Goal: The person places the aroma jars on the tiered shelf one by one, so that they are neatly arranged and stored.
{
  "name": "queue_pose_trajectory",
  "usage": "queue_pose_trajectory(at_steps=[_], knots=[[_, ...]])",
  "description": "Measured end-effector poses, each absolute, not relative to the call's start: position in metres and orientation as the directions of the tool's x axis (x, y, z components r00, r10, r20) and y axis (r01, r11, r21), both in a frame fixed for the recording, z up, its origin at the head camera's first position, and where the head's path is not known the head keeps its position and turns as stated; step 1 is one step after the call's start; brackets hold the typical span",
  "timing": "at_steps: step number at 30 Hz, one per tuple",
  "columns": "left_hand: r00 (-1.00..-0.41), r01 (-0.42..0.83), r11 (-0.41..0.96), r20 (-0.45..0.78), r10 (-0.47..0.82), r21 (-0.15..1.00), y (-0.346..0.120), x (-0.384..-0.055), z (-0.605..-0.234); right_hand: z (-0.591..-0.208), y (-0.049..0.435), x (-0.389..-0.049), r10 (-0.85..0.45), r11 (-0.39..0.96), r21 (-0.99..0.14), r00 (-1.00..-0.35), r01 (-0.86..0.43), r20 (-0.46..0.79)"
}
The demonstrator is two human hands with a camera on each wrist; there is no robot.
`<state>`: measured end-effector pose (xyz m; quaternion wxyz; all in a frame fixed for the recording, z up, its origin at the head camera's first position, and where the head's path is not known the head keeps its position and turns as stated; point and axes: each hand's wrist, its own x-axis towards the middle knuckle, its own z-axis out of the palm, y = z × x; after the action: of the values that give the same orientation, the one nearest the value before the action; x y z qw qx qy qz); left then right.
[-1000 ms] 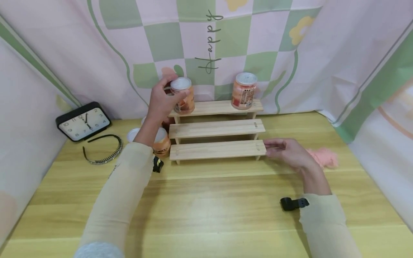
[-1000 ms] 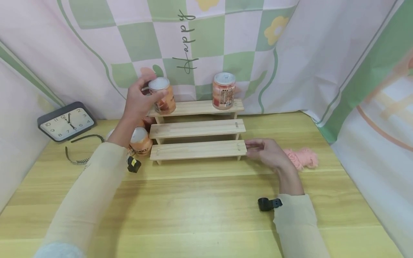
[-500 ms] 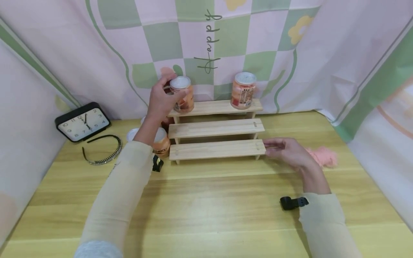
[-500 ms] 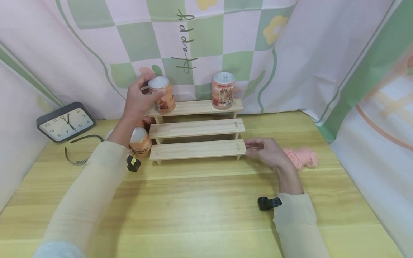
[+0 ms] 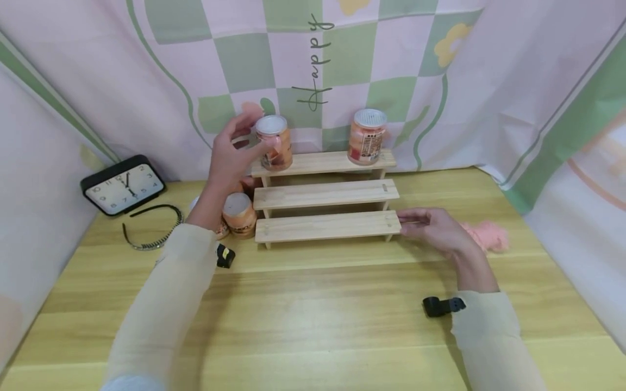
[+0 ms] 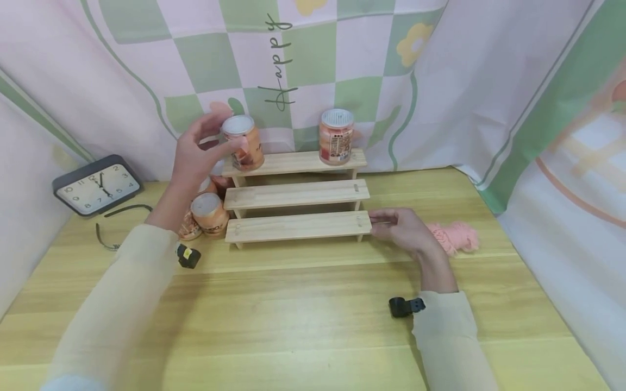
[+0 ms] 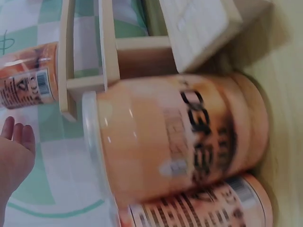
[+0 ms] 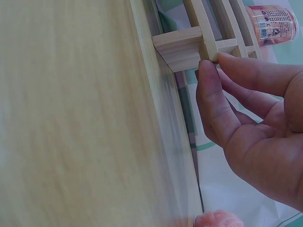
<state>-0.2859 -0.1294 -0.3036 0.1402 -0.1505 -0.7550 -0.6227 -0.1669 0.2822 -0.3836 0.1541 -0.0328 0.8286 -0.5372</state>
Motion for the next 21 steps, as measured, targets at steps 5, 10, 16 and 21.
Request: queue_pose_trajectory(at_steps=[5, 10, 16, 21], knots=[[-0.936, 0.351, 0.227, 0.351, 0.043, 0.909, -0.143, -0.277, -0.307, -0.384, 0.283, -0.166, -0.217, 0.417, -0.902, -0.951, 0.113, -0.220], [-0.938, 0.346, 0.238, 0.343, 0.057, 0.908, -0.154, -0.269, -0.311, -0.384, 0.284, -0.166, -0.222, 0.420, -0.900, -0.949, 0.114, -0.224], [-0.938, 0.347, 0.266, 0.339, 0.076, 0.899, -0.168, -0.258, -0.317, -0.383, 0.283, -0.167, -0.217, 0.425, -0.897, -0.949, 0.121, -0.231], [-0.937, 0.349, 0.276, 0.339, 0.084, 0.896, -0.179, -0.249, -0.321, -0.383, 0.283, -0.167, -0.218, 0.423, -0.898, -0.948, 0.122, -0.231]])
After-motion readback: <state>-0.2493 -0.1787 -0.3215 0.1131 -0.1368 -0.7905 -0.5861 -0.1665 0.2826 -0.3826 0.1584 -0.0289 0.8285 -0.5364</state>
